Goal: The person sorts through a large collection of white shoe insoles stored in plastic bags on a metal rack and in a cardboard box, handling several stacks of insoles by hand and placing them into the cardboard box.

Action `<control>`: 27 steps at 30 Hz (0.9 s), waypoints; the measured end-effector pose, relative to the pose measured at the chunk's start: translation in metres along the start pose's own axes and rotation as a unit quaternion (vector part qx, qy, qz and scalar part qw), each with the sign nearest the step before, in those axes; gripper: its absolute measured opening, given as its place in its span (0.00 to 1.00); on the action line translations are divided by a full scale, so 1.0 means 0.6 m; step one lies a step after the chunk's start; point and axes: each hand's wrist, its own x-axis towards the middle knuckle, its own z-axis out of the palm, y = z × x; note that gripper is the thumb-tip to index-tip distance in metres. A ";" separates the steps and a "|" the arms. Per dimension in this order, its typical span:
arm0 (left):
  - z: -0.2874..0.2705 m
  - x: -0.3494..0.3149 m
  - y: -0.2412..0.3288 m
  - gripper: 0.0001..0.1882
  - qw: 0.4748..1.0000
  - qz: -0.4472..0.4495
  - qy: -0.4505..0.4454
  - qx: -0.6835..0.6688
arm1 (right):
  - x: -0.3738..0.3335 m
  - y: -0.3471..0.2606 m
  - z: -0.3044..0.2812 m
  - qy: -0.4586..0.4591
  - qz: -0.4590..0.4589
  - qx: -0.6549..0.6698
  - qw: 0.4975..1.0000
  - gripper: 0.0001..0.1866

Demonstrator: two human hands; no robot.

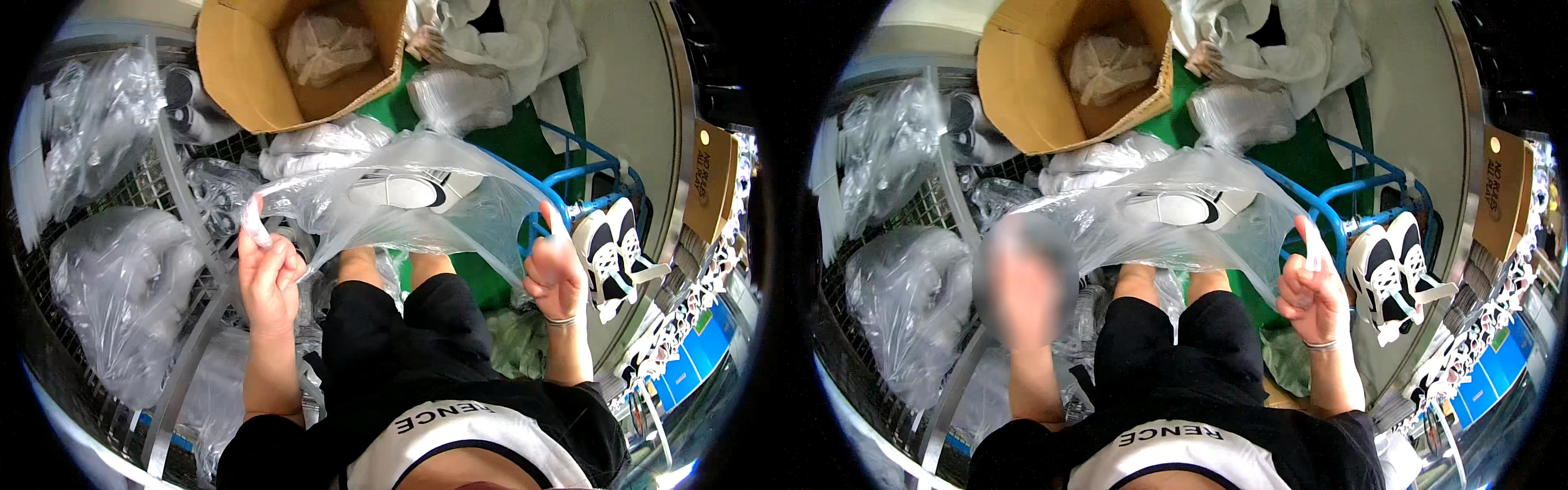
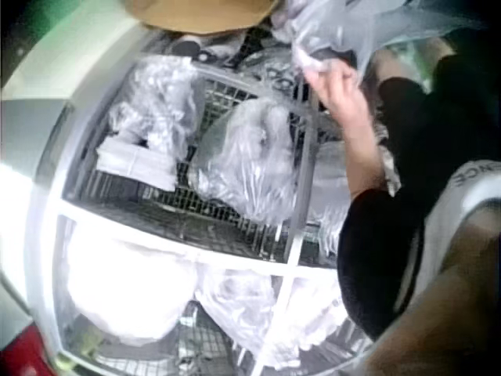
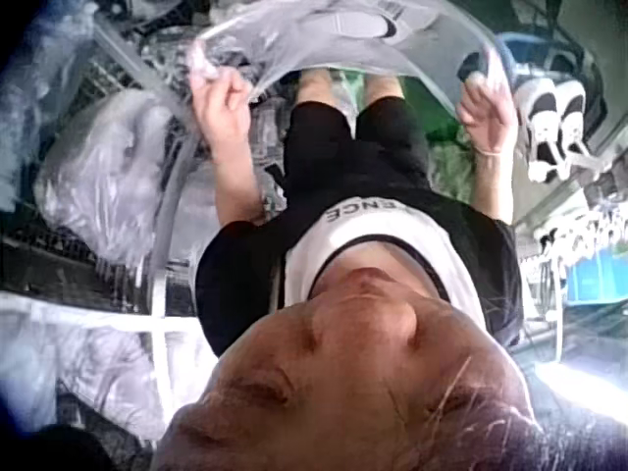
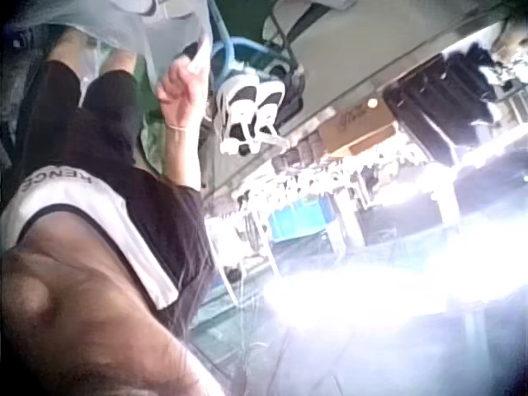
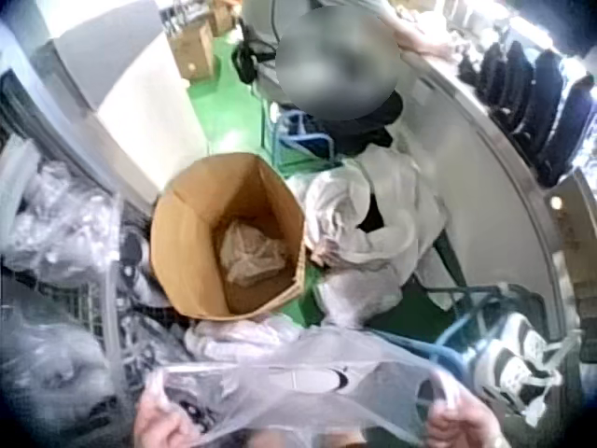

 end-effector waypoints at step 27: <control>0.171 0.004 -0.102 0.07 0.554 0.348 -0.521 0.548 | 0.152 0.111 -0.061 -0.231 -0.277 -0.685 0.632 0.42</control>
